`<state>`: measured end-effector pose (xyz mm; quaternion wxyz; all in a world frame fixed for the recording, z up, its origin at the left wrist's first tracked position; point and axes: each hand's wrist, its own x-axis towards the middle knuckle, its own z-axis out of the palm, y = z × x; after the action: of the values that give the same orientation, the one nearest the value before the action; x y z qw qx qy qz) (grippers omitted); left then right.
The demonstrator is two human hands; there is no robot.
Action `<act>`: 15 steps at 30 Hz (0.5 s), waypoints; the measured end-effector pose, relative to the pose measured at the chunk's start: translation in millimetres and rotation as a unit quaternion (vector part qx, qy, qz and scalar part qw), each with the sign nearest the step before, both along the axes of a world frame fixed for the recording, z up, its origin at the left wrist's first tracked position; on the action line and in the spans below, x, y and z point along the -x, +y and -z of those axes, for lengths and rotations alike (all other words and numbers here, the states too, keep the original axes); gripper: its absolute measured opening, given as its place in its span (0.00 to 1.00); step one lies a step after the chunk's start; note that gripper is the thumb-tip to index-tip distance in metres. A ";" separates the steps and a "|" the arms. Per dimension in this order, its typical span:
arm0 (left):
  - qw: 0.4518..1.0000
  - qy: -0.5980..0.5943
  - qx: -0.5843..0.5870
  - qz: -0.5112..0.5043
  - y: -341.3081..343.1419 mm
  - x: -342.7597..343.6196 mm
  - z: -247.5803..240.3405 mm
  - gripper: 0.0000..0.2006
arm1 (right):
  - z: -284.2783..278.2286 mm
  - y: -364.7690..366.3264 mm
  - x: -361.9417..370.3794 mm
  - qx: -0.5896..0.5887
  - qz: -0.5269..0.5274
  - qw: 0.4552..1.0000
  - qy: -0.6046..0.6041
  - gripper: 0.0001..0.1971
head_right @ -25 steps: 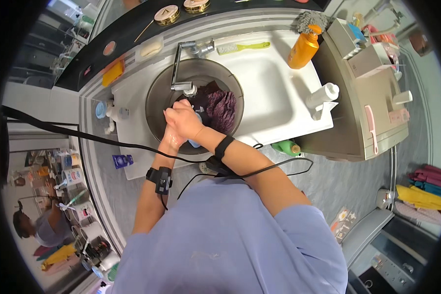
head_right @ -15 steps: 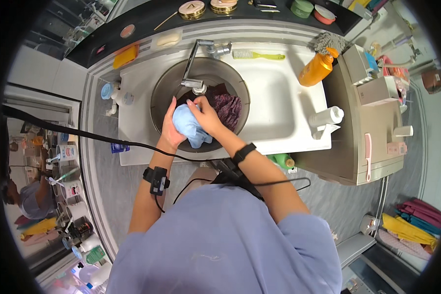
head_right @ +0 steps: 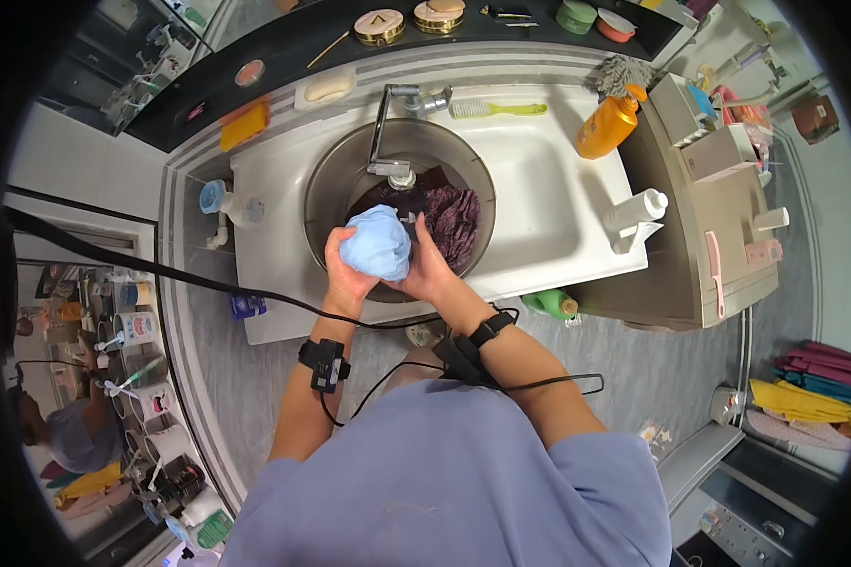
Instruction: Wash a small amount of clothing by hand in a sink.
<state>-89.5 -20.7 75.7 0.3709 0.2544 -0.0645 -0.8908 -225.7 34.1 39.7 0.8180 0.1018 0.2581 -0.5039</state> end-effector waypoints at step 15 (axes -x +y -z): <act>0.984 0.030 0.175 0.007 13.1 -32.0 84.6 0.25 | -30.3 1.3 -61.8 0.534 -0.014 0.504 0.679 0.18</act>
<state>-57.5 -7.6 -8.9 0.4054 0.1582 -0.2101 -0.8755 -163.9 35.5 70.0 0.2979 -0.7314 0.4173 -0.4497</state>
